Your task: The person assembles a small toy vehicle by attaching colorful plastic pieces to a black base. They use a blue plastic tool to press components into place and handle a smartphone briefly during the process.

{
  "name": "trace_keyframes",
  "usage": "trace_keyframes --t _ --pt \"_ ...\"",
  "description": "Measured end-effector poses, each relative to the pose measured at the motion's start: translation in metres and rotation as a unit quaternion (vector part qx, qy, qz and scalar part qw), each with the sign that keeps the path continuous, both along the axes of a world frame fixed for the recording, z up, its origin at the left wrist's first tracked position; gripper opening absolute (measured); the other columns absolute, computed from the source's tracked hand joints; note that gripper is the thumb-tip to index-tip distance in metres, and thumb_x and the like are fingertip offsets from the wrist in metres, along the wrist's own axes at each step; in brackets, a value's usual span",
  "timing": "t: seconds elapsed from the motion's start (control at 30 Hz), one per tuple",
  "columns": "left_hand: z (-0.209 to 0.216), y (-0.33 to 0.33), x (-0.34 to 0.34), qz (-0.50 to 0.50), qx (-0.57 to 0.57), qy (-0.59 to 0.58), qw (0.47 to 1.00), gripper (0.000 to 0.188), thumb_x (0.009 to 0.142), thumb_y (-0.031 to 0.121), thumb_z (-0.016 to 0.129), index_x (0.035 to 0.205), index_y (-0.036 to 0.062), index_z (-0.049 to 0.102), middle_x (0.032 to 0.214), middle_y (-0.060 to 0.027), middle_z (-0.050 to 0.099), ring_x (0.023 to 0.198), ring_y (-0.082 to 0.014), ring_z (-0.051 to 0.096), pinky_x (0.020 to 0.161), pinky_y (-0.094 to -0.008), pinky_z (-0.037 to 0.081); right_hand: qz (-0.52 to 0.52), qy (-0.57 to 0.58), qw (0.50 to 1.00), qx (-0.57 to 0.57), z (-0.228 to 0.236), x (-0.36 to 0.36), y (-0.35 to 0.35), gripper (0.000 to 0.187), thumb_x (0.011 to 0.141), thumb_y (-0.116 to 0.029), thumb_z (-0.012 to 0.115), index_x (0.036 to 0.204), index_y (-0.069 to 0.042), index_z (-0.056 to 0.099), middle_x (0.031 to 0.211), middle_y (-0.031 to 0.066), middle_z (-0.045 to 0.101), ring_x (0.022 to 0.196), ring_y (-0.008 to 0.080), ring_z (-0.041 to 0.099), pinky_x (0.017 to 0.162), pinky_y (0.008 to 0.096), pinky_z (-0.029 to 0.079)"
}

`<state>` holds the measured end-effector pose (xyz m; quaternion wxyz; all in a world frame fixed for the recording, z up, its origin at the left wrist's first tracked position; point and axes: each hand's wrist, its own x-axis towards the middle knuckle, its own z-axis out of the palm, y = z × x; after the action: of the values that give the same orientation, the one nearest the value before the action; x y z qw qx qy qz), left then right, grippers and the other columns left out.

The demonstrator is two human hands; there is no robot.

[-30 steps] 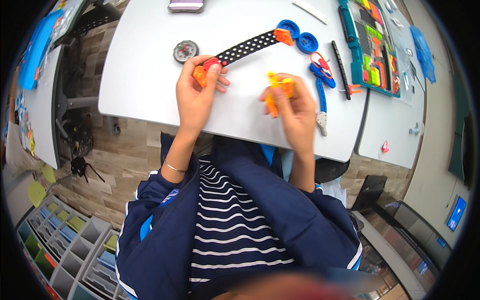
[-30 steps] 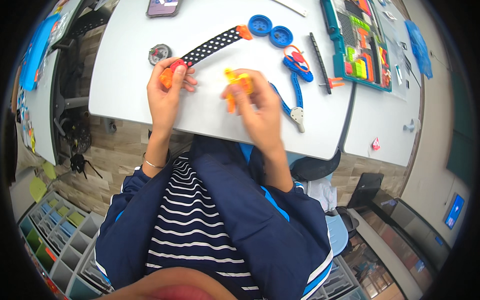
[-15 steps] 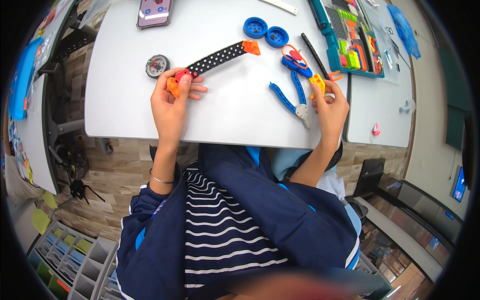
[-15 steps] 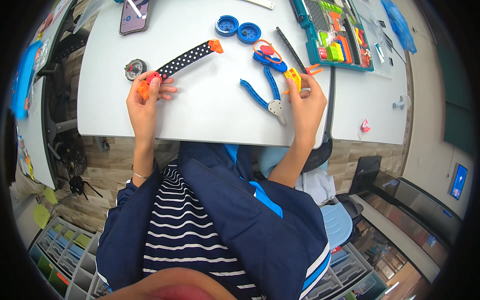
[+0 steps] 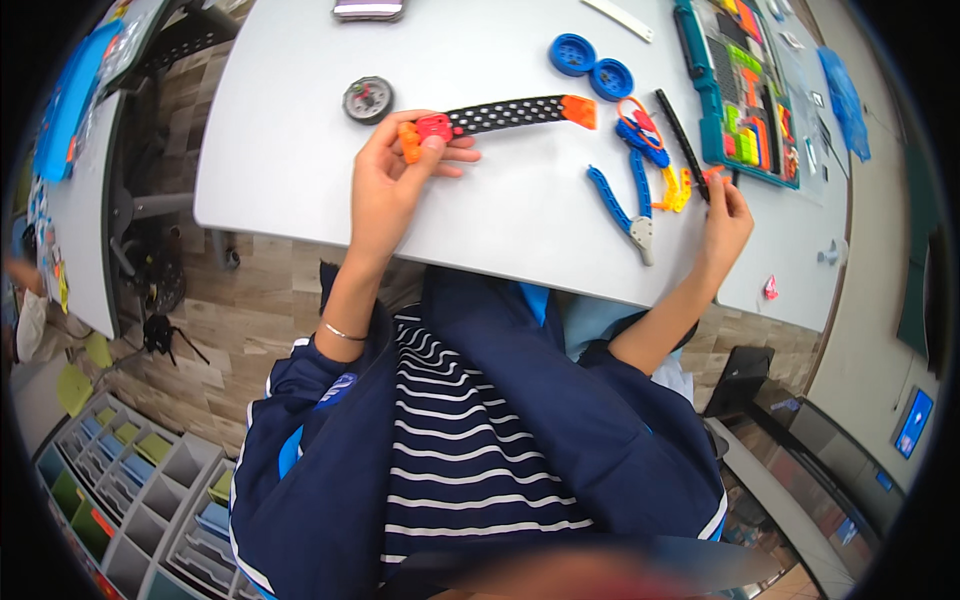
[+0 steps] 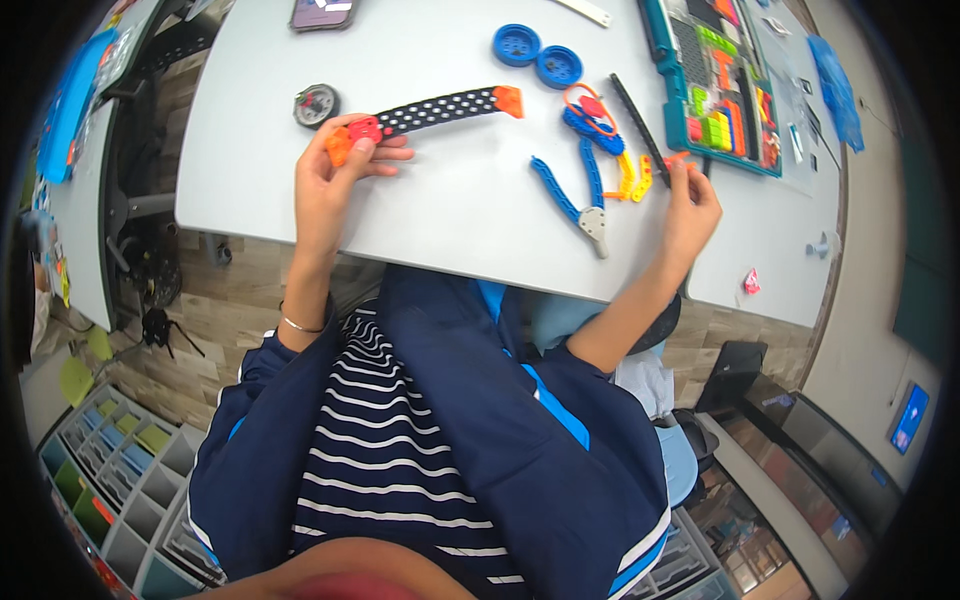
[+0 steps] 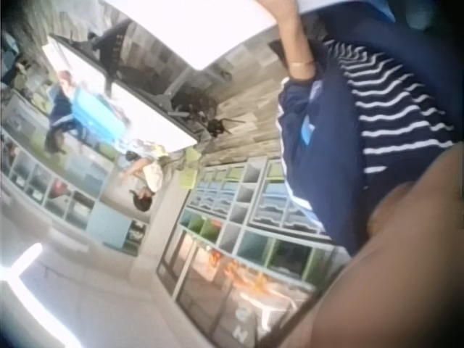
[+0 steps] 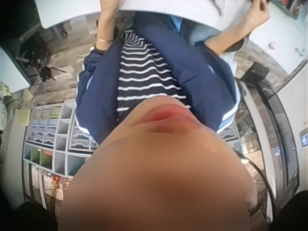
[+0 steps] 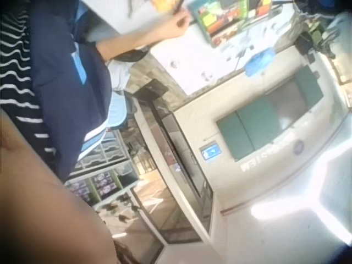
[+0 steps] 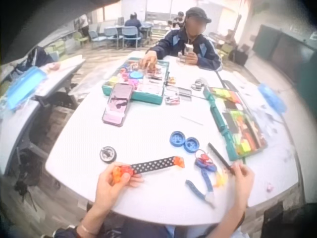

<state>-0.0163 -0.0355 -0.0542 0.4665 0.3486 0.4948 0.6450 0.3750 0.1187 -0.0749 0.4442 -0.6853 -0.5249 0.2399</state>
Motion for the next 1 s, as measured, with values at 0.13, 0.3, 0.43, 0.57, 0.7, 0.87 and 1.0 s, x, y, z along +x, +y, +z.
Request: trace_keyframes --t 0.13,0.3,0.43,0.57,0.7,0.87,1.0 --pt "-0.006 -0.001 0.001 -0.02 0.011 -0.013 1.0 0.026 0.104 0.012 0.061 0.124 -0.0041 0.056 0.109 -0.0211 0.072 0.097 -0.0279 0.076 0.08 -0.0309 0.061 0.016 0.045 0.997 -0.06 0.011 0.0 -0.005 0.033 0.093 -0.03 0.079 0.105 0.001 0.075 0.08 -0.0013 0.066 0.065 0.0032 0.048 0.055 0.0205 0.033" --pt "-0.005 -0.001 -0.002 -0.044 -0.001 -0.029 0.999 0.029 0.105 0.014 0.061 0.126 -0.004 0.054 0.108 -0.0199 0.072 0.097 -0.0264 0.075 0.079 -0.0307 0.06 0.134 0.029 0.976 -0.172 0.033 -0.016 0.004 0.021 0.099 -0.027 0.072 0.095 -0.006 0.071 0.07 -0.0083 0.057 0.059 -0.0008 0.043 0.052 0.019 0.028" --pt "0.004 -0.002 -0.004 -0.042 -0.051 0.013 0.998 0.033 0.104 0.013 0.061 0.131 -0.0032 0.051 0.104 -0.0191 0.073 0.092 -0.0224 0.076 0.074 -0.0295 0.06 0.138 0.079 0.978 -0.133 0.038 -0.023 -0.001 0.017 0.101 -0.022 0.068 0.098 -0.006 0.068 0.072 -0.0053 0.06 0.06 0.0003 0.048 0.052 0.0174 0.032" --pt "0.01 -0.003 -0.006 -0.011 -0.09 0.076 0.993 0.043 0.102 0.013 0.064 0.138 -0.0034 0.047 0.095 -0.0171 0.074 0.079 -0.0189 0.075 0.067 -0.0278 0.059 0.109 0.21 0.971 -0.027 0.043 -0.037 -0.015 0.015 0.103 -0.019 0.066 0.105 -0.004 0.065 0.081 -0.0015 0.064 0.064 0.0024 0.052 0.053 0.0177 0.035" --pt "0.017 -0.012 -0.011 0.008 -0.107 0.149 0.983 0.05 0.1 0.012 0.066 0.142 -0.0032 0.045 0.086 -0.0128 0.073 0.072 -0.0164 0.072 0.063 -0.0263 0.058 0.208 0.314 0.926 -0.031 0.051 -0.065 -0.037 0.016 0.104 -0.017 0.064 0.113 -0.003 0.062 0.088 0.0022 0.068 0.066 0.0049 0.055 0.056 0.0187 0.039" --pt "0.048 -0.005 -0.049 0.08 -0.056 0.355 0.93 0.038 0.098 0.007 0.064 0.135 -0.0008 0.056 0.081 -0.0085 0.072 0.07 -0.014 0.071 0.064 -0.028 0.057 0.269 0.28 0.92 -0.047 0.051 -0.105 -0.04 0.018 0.103 -0.016 0.066 0.113 -0.001 0.063 0.085 0.0032 0.069 0.065 0.0053 0.057 0.057 0.0183 0.042" --pt "0.046 0.078 -0.111 0.138 0.138 0.636 0.747 0.036 0.093 -0.003 0.054 0.128 0.0058 0.06 0.126 -0.013 0.067 0.127 -0.0294 0.061 0.097 -0.0423 0.053 0.256 0.188 0.948 -0.02 0.049 -0.119 -0.037 0.018 0.105 -0.017 0.064 0.113 -0.001 0.065 0.082 0.0008 0.068 0.067 0.0035 0.056 0.058 0.0175 0.041"
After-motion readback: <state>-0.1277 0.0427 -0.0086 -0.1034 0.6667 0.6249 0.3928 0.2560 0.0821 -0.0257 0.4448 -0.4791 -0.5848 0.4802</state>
